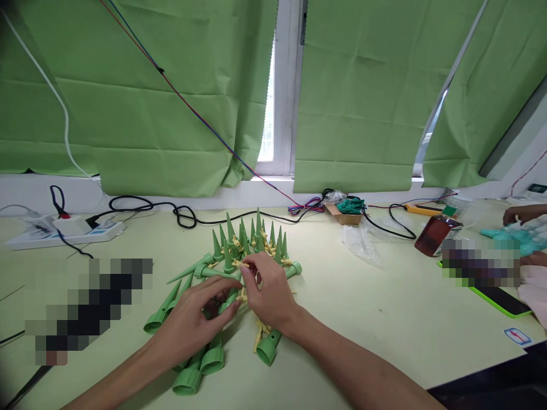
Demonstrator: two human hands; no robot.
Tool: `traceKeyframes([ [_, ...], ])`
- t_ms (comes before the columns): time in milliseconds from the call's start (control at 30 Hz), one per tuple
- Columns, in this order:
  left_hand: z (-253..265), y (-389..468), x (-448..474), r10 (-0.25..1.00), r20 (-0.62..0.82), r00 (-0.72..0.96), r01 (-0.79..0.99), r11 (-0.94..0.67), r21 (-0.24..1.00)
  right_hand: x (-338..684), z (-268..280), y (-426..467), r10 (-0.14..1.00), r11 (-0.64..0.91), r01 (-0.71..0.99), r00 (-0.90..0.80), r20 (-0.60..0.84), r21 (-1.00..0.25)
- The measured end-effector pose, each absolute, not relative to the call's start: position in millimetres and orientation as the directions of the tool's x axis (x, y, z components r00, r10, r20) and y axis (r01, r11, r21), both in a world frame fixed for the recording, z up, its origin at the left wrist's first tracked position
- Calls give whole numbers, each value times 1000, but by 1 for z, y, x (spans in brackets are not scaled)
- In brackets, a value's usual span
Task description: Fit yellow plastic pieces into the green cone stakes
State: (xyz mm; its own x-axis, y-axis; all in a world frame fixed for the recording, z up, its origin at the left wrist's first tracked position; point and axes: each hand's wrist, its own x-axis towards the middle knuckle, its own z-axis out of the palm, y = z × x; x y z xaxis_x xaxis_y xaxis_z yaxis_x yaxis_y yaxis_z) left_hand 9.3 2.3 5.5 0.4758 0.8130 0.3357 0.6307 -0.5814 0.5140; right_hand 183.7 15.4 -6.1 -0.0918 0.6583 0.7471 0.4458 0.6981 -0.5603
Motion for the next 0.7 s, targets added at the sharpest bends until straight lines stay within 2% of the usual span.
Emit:
traceKeyframes([
  [233, 5, 2, 9, 790, 405, 461, 583, -614, 532, 182, -7, 15, 654, 714, 421, -117, 747, -559],
  [700, 0, 3, 8, 776, 412, 477, 570, -630, 528, 184, -8, 16, 630, 747, 381, -148, 762, -544],
])
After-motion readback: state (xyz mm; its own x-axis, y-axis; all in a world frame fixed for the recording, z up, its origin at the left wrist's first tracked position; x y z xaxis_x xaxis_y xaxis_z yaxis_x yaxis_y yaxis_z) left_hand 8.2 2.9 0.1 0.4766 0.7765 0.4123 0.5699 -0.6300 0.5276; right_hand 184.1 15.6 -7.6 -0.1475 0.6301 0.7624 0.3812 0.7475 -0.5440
